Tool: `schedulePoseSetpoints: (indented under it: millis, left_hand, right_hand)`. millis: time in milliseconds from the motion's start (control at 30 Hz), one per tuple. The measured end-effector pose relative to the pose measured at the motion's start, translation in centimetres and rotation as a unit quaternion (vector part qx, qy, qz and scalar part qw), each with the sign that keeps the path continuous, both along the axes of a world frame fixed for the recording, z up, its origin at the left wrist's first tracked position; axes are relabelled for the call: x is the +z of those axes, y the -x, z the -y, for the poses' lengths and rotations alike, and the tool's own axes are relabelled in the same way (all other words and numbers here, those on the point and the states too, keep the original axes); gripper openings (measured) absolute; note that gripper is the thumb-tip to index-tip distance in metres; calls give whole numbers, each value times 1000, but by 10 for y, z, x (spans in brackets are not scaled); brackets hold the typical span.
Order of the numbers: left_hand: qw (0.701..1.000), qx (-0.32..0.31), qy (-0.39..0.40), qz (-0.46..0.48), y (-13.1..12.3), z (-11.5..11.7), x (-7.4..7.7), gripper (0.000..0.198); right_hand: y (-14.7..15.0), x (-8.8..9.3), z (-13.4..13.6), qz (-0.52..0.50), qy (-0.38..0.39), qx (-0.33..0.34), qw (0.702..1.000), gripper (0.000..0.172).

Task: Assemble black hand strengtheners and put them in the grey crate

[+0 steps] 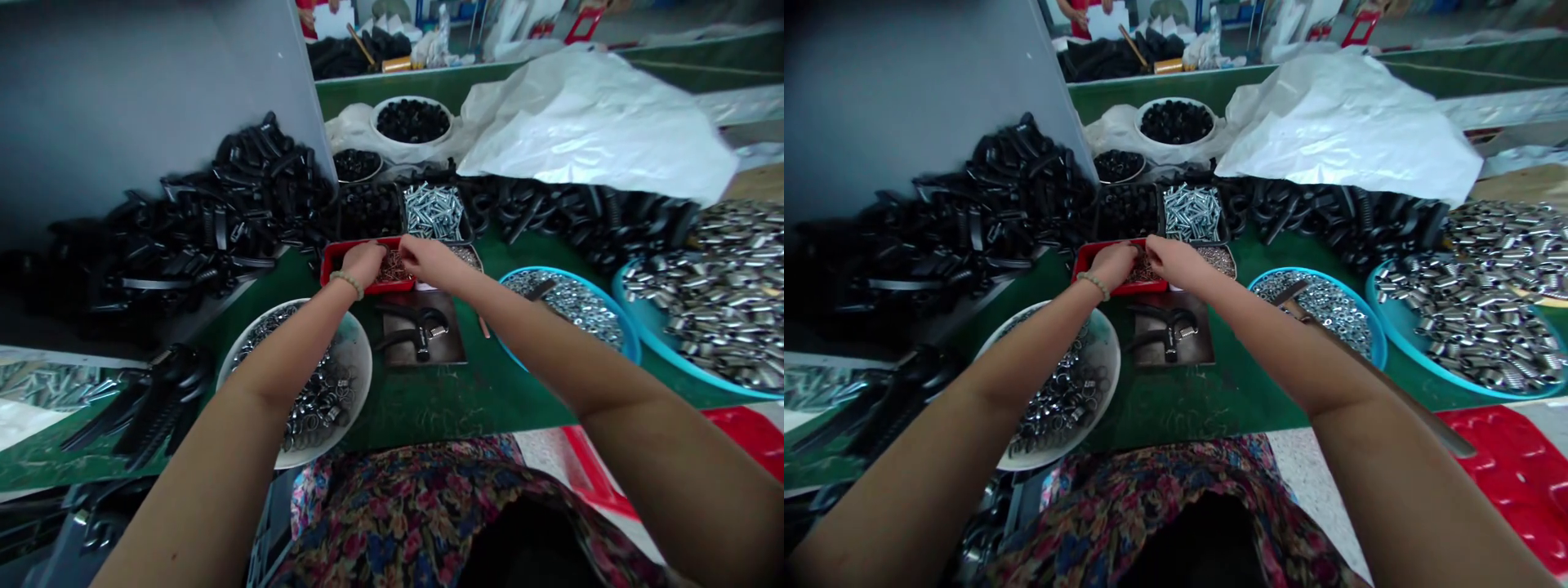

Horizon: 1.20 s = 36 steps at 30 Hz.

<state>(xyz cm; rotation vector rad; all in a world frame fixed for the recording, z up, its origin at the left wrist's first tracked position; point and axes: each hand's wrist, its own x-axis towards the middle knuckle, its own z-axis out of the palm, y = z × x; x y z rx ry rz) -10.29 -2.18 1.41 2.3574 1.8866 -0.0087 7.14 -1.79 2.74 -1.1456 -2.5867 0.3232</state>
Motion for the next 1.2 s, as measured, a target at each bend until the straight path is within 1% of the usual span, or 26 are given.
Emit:
schedulePoseSetpoints:
  millis: [67,133,200,233,300,367,400,467,533,633,700,767,833,900,967,1000,1067,1133,1200]
  left_hand:
    - [1000,4,-14,13,-1,-1,-7,27]
    - [999,21,-24,30,1,2,-12,28]
    - [997,31,-30,59,4,4,-16,29]
    - [996,31,-34,78,6,3,-18,28]
    - [990,23,-55,124,8,2,-20,24]
    - [978,24,-91,185,7,-1,-20,19]
    - [968,32,-106,223,5,-1,-19,18]
    - [940,54,-116,317,0,3,-15,20]
    - [907,70,-88,405,-6,15,-9,25]
    - [869,57,-11,491,-16,47,-5,29]
    - [854,34,28,519,-23,72,-7,29]
    - [846,7,52,530,-30,92,-14,24]
    - [851,-10,64,522,-35,105,-23,20]
    - [860,-14,67,506,-40,110,-32,23]
    - [868,-12,62,493,-44,110,-39,30]
    - [871,-10,57,488,-46,109,-42,33]
    - [882,-11,43,469,-49,107,-44,38]
    - [902,-19,29,430,-51,105,-43,38]
    - [924,-34,17,381,-53,106,-38,34]
  right_hand:
    - [-16,-1,14,-73,42,13,996,25]
    - [-35,-7,33,-146,104,9,984,18]
    - [-56,-17,56,-200,170,-26,965,12]
    - [-66,-23,67,-214,190,-55,957,12]
    - [-81,-35,85,-221,197,-119,948,13]
    - [-89,-46,96,-208,186,-163,946,13]
    - [-91,-51,99,-202,183,-174,946,13]
    - [-90,-56,101,-189,179,-177,949,12]
    - [-89,-59,101,-178,169,-172,954,12]
    - [-89,-60,101,-153,150,-154,965,12]
    - [-91,-60,102,-135,141,-139,971,12]
    - [-92,-60,103,-119,130,-129,976,13]
    - [-91,-59,106,-79,88,-120,986,14]
    - [-87,-57,109,-6,8,-97,995,19]
    - [-82,-56,112,67,-71,-62,993,25]
    - [-82,-56,113,89,-95,-46,990,28]
    - [-85,-57,115,99,-112,-30,988,29]
    - [-101,-56,117,90,-111,-50,988,30]
    - [-128,-52,117,98,-113,-122,981,35]
